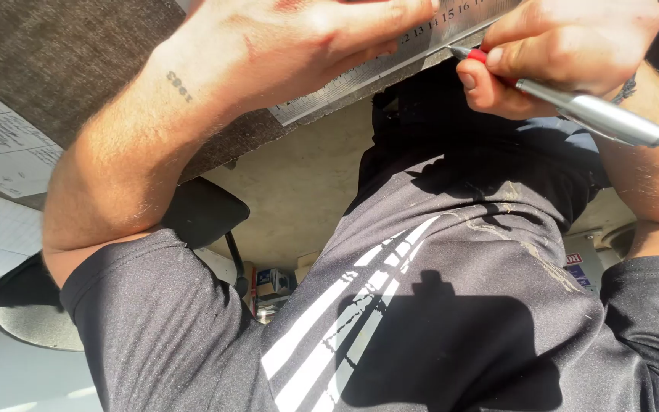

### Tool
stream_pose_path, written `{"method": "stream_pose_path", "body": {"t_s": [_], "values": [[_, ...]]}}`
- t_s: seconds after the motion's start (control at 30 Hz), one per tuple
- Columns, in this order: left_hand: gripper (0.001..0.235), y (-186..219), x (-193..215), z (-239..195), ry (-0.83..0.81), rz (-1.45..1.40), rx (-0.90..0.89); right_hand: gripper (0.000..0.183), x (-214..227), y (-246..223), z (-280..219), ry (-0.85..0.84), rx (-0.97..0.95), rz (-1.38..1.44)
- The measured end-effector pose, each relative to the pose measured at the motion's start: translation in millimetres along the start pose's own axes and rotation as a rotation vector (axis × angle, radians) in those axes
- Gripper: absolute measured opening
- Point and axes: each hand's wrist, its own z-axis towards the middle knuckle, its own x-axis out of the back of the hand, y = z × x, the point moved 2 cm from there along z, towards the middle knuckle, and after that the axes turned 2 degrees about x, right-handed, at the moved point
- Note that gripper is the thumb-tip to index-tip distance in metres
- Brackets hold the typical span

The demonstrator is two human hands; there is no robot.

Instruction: Measure a white board using a long metal ruler and a calculator, and mark measurements with a pen.

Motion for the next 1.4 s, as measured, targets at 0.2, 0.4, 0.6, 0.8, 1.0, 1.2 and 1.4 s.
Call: {"method": "stream_pose_path", "body": {"t_s": [0.2, 0.4, 0.6, 0.8, 1.0, 1.2, 1.4], "values": [[0.028, -0.1, 3.6, -0.2, -0.002, 0.037, -0.007, 0.027, -3.0, 8.5, 4.1, 0.070, 0.207, 0.096], [0.035, -1.2, -1.0, -3.5, -0.009, 0.037, -0.017, 0.024, -4.4, 10.3, 3.8, 0.077, 0.259, 0.053], [0.032, -1.2, -2.3, -2.9, -0.011, -0.021, -0.014, 0.026, -5.7, 8.4, 4.7, 0.098, 0.255, 0.076], [0.034, -1.1, -1.9, -3.8, -0.017, -0.077, 0.006, 0.027, -7.6, 11.1, 8.1, 0.136, 0.302, 0.072], [0.033, -1.6, -0.8, -3.5, -0.011, -0.072, 0.001, 0.026, -6.2, 9.3, 8.0, 0.098, 0.262, 0.071], [0.033, -0.9, 0.2, -3.1, 0.003, -0.047, -0.004, 0.026, -6.8, 12.0, 5.0, 0.107, 0.293, 0.041], [0.029, -0.5, 1.2, -1.8, 0.002, -0.025, -0.014, 0.025, -8.2, 12.7, 5.6, 0.116, 0.291, 0.051]]}}
